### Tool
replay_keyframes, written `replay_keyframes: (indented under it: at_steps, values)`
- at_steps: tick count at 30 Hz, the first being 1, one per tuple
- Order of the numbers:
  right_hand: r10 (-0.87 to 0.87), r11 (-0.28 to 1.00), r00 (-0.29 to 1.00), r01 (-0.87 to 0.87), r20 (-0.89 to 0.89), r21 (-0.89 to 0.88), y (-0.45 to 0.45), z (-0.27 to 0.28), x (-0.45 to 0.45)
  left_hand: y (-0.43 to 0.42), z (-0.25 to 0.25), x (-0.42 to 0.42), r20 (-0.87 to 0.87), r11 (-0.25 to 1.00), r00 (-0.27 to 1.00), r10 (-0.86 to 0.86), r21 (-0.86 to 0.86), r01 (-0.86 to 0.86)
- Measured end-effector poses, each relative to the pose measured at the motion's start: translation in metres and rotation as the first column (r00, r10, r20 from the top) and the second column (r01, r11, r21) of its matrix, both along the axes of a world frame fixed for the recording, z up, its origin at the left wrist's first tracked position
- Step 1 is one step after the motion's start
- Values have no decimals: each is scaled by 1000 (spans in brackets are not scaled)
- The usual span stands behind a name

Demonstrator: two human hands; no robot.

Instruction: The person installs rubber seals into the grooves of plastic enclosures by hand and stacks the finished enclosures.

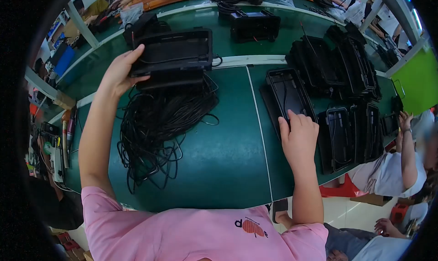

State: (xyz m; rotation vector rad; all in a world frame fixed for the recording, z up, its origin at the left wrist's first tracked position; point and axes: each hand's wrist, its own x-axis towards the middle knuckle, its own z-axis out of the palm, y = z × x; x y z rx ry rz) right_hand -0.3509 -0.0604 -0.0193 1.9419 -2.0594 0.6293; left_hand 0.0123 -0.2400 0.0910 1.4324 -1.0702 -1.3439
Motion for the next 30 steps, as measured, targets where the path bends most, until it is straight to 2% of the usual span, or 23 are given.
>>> replay_keyframes:
  at_steps: [4, 6, 9, 10, 11, 12, 13, 15, 16, 18, 20, 22, 25, 26, 27, 28, 29, 30]
  values:
    - [33, 998, 999, -35, 36, 60, -5, 4, 6, -104, -59, -1, -25, 997, 997, 75, 25, -74]
    - [47, 999, 998, -46, -40, 11, -9, -2, 7, -136, -81, -4, -101, 978, 973, 208, 42, -205]
    - [51, 997, 998, -54, -47, -64, -11, -6, 0, -144, -92, -9, -4, 978, 980, 198, 66, -197]
    - [48, 993, 998, -53, -45, -108, -9, -6, -3, -139, -92, -7, 243, 990, 962, 126, 34, -139]
    - [72, 990, 997, -77, -40, -120, -6, -3, -6, -136, -90, -4, 496, 995, 863, 94, -21, -97]
    - [98, 986, 995, -101, -33, -132, 0, 3, -7, -128, -84, -1, 714, 997, 697, 71, -59, -42]
    - [166, 977, 986, -167, -25, -128, 9, 12, -6, -118, -85, 6, 837, 938, 505, 212, -320, 135]
    - [354, 934, 935, -352, 16, -66, 31, 31, 0, -93, -76, 16, 810, 865, 556, 189, -405, 297]
    - [460, 888, 887, -457, 50, -48, 40, 33, 4, -80, -71, 21, 818, 863, 570, 77, -341, 372]
    - [624, 780, 777, -626, 86, -2, 57, 34, 19, -37, -48, 13, 818, 901, 565, -109, -159, 404]
    - [715, 699, 699, -715, -8, 27, 70, 23, 35, -21, -63, 17, 832, 859, 540, -124, -183, 478]
    - [733, 679, 679, -729, -40, 88, 74, 18, 44, -2, -70, 14, 840, 790, 534, -92, -265, 552]
    - [753, 649, 658, -738, -19, 183, 71, 11, 48, 13, -74, 11, 896, 784, 405, -180, -118, 609]
    - [754, 649, 657, -738, -23, 183, 70, 15, 50, 10, -87, 15, 911, 740, 392, -128, -176, 650]
    - [754, 627, 654, -747, 70, 223, 69, 22, 52, 9, -89, 16, 910, 741, 395, -126, -178, 648]
    - [744, 601, 649, -755, 163, 261, 67, 29, 54, 7, -89, 16, 874, 785, 459, -159, -170, 596]
    - [744, 602, 649, -754, 159, 263, 65, 34, 54, 6, -89, 15, 831, 825, 524, -186, -157, 543]
    - [753, 578, 612, -791, 242, 203, 61, 38, 54, 5, -89, 16, 830, 824, 527, -185, -161, 543]
